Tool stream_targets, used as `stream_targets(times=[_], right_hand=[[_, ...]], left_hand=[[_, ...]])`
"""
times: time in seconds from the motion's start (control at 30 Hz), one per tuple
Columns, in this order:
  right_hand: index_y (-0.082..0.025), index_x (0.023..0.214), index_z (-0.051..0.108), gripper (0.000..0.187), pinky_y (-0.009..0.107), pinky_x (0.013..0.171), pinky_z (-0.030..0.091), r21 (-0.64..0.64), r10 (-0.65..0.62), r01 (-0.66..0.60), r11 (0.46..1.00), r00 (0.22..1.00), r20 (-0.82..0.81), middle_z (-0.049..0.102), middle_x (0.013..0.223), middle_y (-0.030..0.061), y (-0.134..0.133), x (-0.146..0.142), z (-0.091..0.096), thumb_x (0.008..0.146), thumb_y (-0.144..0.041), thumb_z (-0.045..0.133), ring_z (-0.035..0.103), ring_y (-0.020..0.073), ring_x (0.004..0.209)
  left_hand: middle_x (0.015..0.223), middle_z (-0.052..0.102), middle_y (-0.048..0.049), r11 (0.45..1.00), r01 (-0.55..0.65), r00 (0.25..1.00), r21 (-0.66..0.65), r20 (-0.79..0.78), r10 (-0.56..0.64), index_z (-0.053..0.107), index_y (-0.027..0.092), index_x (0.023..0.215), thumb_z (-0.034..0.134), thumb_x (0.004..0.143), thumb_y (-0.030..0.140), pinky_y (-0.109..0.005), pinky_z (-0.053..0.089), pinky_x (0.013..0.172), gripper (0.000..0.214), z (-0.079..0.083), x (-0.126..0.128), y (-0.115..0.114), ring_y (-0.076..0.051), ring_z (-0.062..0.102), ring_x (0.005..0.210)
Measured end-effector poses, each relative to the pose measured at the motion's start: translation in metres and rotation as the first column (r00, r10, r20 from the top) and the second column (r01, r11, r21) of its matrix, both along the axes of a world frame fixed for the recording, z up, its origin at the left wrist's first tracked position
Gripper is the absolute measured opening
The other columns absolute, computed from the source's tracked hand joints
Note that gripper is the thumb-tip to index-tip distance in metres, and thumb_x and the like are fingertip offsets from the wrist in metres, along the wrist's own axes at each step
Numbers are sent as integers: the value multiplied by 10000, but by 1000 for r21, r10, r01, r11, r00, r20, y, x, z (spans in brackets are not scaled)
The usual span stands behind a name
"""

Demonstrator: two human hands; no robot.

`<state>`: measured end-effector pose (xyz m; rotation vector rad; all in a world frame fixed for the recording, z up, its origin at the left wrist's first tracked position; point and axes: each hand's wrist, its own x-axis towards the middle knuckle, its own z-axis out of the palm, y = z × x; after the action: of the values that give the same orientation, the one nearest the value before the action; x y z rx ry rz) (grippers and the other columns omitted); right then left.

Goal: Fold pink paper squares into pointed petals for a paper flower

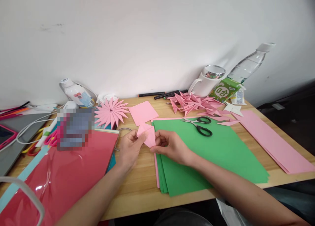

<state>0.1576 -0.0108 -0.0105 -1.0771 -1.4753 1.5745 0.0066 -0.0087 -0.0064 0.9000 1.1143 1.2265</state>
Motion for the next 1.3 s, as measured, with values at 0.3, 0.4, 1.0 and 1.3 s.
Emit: stream_targets(times=[0.3, 0.4, 1.0, 1.3], right_hand=[[-161, 624, 544, 381, 229, 507, 454, -120, 157, -176, 977, 976, -153, 583, 573, -24, 8, 5, -7, 600, -468, 767, 526, 92, 504], [-155, 648, 574, 354, 231, 548, 472, -132, 105, -131, 983, 977, -184, 604, 601, -23, 7, 4, -6, 603, -445, 772, 548, 92, 537], [-181, 592, 478, 418, 231, 511, 425, -49, -51, 45, 998, 991, -122, 542, 553, -42, 3, 0, -1, 601, -487, 762, 526, 100, 520], [-176, 540, 494, 413, 229, 476, 417, -29, -73, 69, 997, 986, -149, 574, 509, -33, 5, 4, 2, 548, -449, 805, 524, 98, 479]], left_hand=[[605, 594, -6, 980, 94, 959, 177, -280, -41, 639, 143, 637, 714, 659, 315, -213, 412, 548, 189, 9, -1, -3, -115, 498, 583], [586, 551, 11, 948, 94, 902, 304, -429, 48, 590, 157, 611, 650, 718, 282, -200, 404, 544, 175, 13, -3, -6, -112, 481, 583], [598, 580, 6, 970, 101, 926, 222, -377, -10, 602, 153, 636, 650, 688, 318, -200, 411, 532, 179, 13, -1, -7, -117, 511, 579], [652, 578, 1, 967, 157, 921, 203, -384, -68, 579, 154, 691, 631, 719, 329, -211, 427, 561, 185, 11, -1, -8, -126, 522, 620]])
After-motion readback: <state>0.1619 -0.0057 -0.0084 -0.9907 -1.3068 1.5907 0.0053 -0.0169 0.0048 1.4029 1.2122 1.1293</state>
